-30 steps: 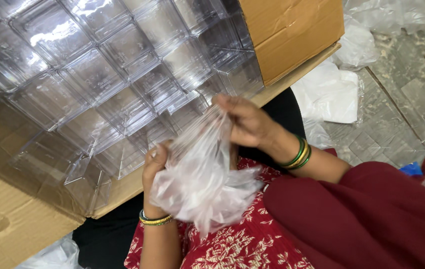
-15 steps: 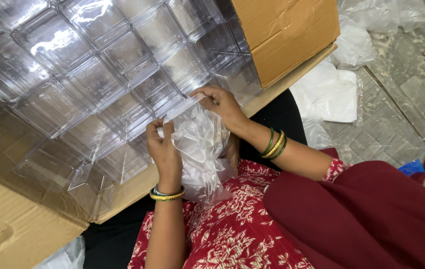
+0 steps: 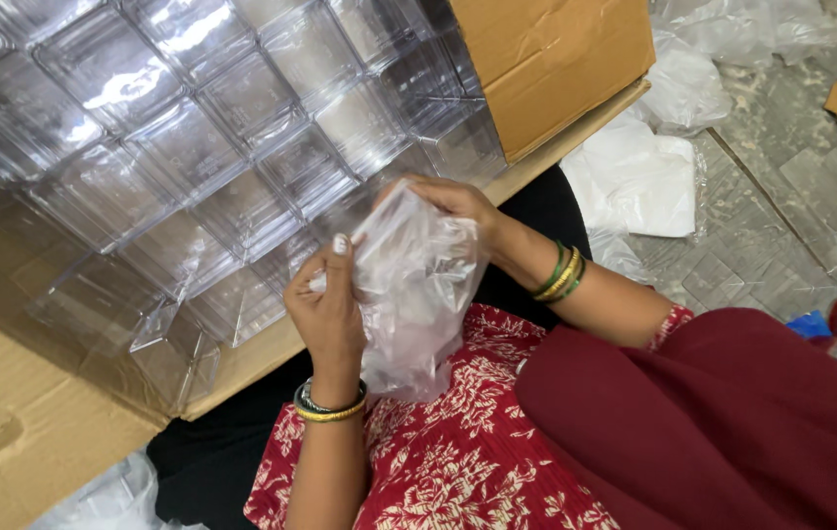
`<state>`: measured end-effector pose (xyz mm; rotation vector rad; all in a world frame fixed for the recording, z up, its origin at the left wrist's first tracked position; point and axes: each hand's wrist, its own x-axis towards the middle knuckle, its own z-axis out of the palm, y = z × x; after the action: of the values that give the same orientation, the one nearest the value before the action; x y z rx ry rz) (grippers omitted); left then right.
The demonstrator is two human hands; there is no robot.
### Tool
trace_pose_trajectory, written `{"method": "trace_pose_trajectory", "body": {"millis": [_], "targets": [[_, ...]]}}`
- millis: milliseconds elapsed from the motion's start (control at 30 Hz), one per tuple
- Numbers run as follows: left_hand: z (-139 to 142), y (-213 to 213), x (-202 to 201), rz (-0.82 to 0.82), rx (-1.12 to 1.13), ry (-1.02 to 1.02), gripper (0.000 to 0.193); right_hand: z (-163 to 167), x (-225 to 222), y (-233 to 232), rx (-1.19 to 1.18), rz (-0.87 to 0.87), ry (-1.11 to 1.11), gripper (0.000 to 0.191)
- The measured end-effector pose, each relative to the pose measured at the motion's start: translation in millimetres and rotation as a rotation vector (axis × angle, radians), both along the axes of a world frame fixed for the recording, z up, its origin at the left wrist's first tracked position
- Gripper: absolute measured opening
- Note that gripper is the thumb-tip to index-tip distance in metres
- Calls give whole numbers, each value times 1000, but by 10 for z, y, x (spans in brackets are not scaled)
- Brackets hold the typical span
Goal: The person sits on the floor and places clear plastic boxes into plastic bags, then puts the bagged boxes into a cardboard box. They repeat this bagging cycle with multiple boxes and handle plastic bags and cartons throughout.
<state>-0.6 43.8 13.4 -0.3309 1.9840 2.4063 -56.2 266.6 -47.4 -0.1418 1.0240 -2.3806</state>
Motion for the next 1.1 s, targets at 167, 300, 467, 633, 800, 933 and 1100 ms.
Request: {"method": "trace_pose_trajectory", "body": {"millis": [167,300,467,633,800,933,1100], "targets": [[-106,90,-4,-25,-253,176,29,-504,504,220,247,-39,449,24],[-248,215,-42,-80,-269,75,27,-617,706,806,166,119,104,17],[-261,73,-245,56,-244,27,23,-379,535,2028,675,-411,-5,18],[-299,122,-260,42,-364,55,19,-726,445,2790,804,-1371,-186,16],[-285,121,-325,-34,-462,175,16,-989,259,2971,964,-1545,-3,14],[-276,67,-363,-106,-390,163,24,-755,70,2767,1442,-1494,261,65],[-352,-14,-389,-161,-347,129,37,-18,-7,1577,1204,-1269,917,37]]}}
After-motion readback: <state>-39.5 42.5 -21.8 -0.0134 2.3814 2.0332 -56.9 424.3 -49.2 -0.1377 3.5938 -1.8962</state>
